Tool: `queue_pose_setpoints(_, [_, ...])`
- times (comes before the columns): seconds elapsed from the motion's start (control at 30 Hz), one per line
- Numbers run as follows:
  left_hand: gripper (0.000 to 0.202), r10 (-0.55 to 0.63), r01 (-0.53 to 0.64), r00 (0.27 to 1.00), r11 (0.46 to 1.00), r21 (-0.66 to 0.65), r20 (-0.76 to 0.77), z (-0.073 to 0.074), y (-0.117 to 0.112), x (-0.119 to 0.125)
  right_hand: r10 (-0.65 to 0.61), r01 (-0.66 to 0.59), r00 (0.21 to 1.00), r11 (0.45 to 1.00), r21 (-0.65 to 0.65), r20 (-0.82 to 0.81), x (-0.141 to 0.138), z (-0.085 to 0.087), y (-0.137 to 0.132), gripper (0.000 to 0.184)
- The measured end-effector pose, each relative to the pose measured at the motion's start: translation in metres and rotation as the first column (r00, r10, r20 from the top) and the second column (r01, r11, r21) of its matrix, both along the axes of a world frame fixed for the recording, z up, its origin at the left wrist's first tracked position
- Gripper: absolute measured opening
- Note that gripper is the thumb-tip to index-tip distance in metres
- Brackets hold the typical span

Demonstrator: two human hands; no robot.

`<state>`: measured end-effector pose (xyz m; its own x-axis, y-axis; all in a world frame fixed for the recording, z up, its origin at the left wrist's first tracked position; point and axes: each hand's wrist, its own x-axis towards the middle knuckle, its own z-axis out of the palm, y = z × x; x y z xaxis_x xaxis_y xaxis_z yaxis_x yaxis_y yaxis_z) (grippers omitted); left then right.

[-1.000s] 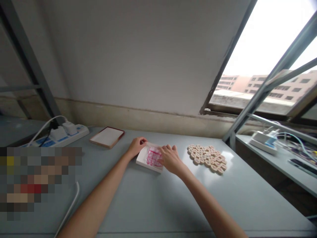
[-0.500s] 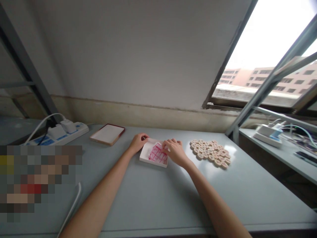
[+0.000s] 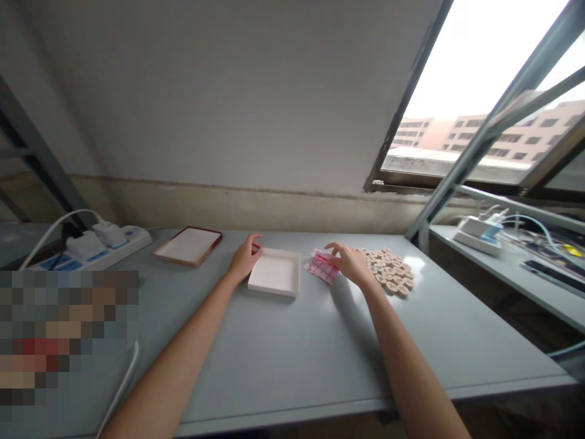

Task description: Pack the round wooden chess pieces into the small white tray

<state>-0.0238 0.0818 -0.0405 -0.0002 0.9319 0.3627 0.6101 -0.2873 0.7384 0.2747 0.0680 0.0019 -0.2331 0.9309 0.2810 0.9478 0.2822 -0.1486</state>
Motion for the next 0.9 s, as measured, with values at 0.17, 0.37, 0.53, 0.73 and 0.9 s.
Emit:
queue_pose_setpoints(0.17, [0.031,0.084,-0.083,0.996,0.988,0.127,-0.007,-0.003,0.003,-0.003,-0.036,0.033,0.999,0.984,0.177,0.011,-0.004,-0.010,0.005,0.035])
queue_pose_setpoints(0.37, [0.023,0.271,-0.269,0.962,0.934,0.234,0.025,0.005,-0.002,-0.007,-0.099,0.088,0.994,0.967,0.241,0.035,-0.008,-0.007,0.003,0.027])
queue_pose_setpoints(0.53, [0.027,0.299,-0.303,0.953,0.918,0.257,0.057,0.008,-0.004,-0.006,-0.069,0.057,0.991,0.993,0.103,0.119,-0.004,-0.011,0.003,0.022])
queue_pose_setpoints(0.73, [0.031,0.267,-0.275,0.961,0.935,0.224,0.065,0.007,-0.004,-0.003,-0.056,0.058,0.986,0.998,-0.007,0.157,-0.005,-0.013,0.003,0.025])
queue_pose_setpoints(0.9, [0.024,0.274,-0.267,0.962,0.944,0.195,-0.006,0.008,-0.004,-0.003,-0.039,0.036,0.992,0.999,-0.027,-0.118,-0.008,-0.003,0.003,0.018])
